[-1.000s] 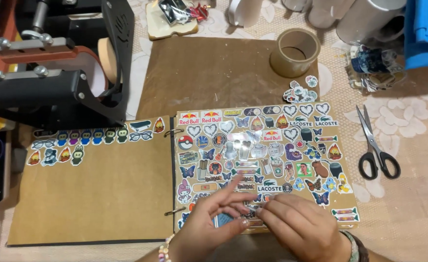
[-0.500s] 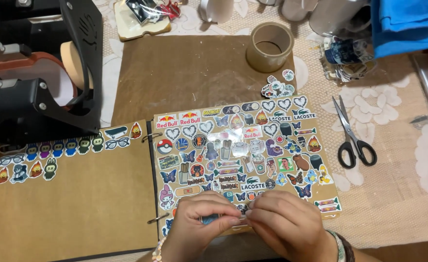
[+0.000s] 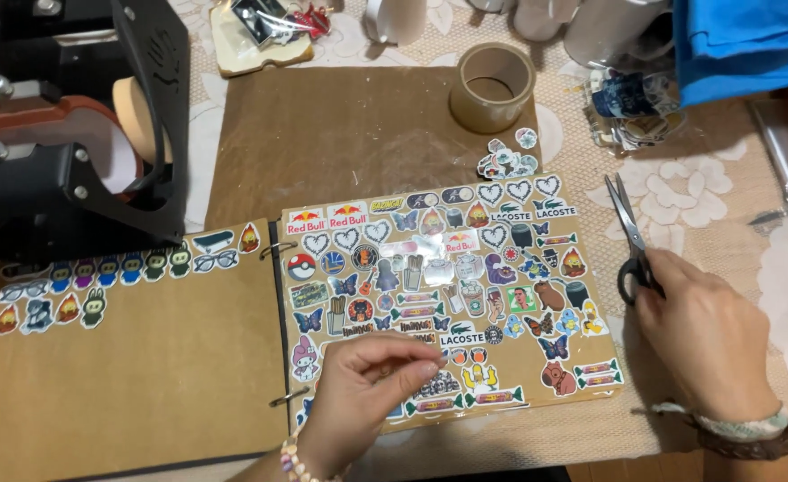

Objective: The person organizes a collection of stickers in a binder, using scissors to trim the edges of individual stickers and a roll of tape to secure them. The person flips through the pages of the binder, selects stickers, and arranges them on the pages.

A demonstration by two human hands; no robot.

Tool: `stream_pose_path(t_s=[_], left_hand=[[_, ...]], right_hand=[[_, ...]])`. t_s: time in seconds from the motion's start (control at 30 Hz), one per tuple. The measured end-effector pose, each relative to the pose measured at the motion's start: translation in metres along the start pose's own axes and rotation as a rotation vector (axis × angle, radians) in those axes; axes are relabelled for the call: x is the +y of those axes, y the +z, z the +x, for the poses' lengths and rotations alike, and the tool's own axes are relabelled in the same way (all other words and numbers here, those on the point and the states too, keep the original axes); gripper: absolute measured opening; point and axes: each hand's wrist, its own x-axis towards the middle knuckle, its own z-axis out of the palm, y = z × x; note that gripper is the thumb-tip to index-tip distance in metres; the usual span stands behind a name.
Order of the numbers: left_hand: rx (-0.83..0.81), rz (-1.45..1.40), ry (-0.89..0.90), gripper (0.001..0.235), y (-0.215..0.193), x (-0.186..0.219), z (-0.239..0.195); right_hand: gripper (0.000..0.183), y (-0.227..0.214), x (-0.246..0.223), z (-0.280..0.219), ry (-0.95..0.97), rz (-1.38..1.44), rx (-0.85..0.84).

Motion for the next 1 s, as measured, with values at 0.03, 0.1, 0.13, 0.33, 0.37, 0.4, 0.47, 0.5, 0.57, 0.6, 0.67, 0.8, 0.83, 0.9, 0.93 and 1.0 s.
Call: stream_pose_path(t_s=[0.03,0.1,0.13,0.33,0.37,0.4,0.47,0.5,0.57,0.6,0.67,0.8,0.83,0.9,0.93,1.0], left_hand=[[-0.004,-0.056,0.002,0.012,0.001,0.000,0.000],[-0.016,-0.111,0.009,0.012,0.005,0.005,0.002],[-0.029,-0.157,0.006,0.012,0.008,0.010,0.002],[-0.086,-0.270,0.021,0.011,0.016,0.013,0.004],[-0.098,-0.294,0.013,0.011,0.018,0.014,0.004],[-0.092,-0.295,0.016,0.011,0.018,0.017,0.005],[-0.111,-0.267,-0.002,0.013,0.020,0.023,0.007],[-0.103,-0.267,0.000,0.013,0.022,0.023,0.007],[-0.114,-0.309,0.061,0.012,0.025,0.023,0.009],[-0.121,-0.307,0.064,0.012,0.027,0.024,0.010],[-0.100,-0.366,0.033,0.011,0.030,0.024,0.009],[-0.090,-0.487,0.014,0.017,0.034,0.021,0.008],[-0.088,-0.488,-0.011,0.017,0.034,0.023,0.008],[-0.089,-0.490,-0.040,0.017,0.034,0.025,0.008],[-0.086,-0.480,-0.051,0.017,0.034,0.025,0.007],[-0.085,-0.469,-0.061,0.018,0.035,0.023,0.008]], right_hand=[[0.024,0.003,0.002,0.004,0.040,-0.037,-0.055],[0.023,0.004,0.008,0.013,0.088,-0.076,-0.104],[0.031,0.003,0.011,0.018,0.053,-0.076,-0.125],[0.056,-0.002,0.008,0.018,-0.024,0.105,-0.004],[0.060,0.001,0.008,0.014,-0.025,0.213,0.112],[0.060,0.000,0.006,0.006,-0.032,0.213,0.114],[0.043,-0.002,0.000,-0.009,-0.222,0.732,0.371],[0.043,-0.015,-0.015,-0.019,-0.230,0.735,0.369],[0.034,-0.040,-0.046,-0.043,-0.486,1.079,0.252],[0.034,-0.037,-0.051,-0.050,-0.481,1.078,0.260],[0.043,-0.031,-0.062,-0.064,-0.682,1.210,0.100],[0.039,-0.024,-0.072,-0.070,-0.736,1.284,0.004],[0.040,-0.020,-0.073,-0.070,-0.721,1.286,0.019],[0.041,-0.008,-0.073,-0.073,-0.703,1.286,0.033],[0.046,-0.001,-0.073,-0.074,-0.697,1.291,0.087],[0.051,0.008,-0.072,-0.075,-0.690,1.294,0.142]])
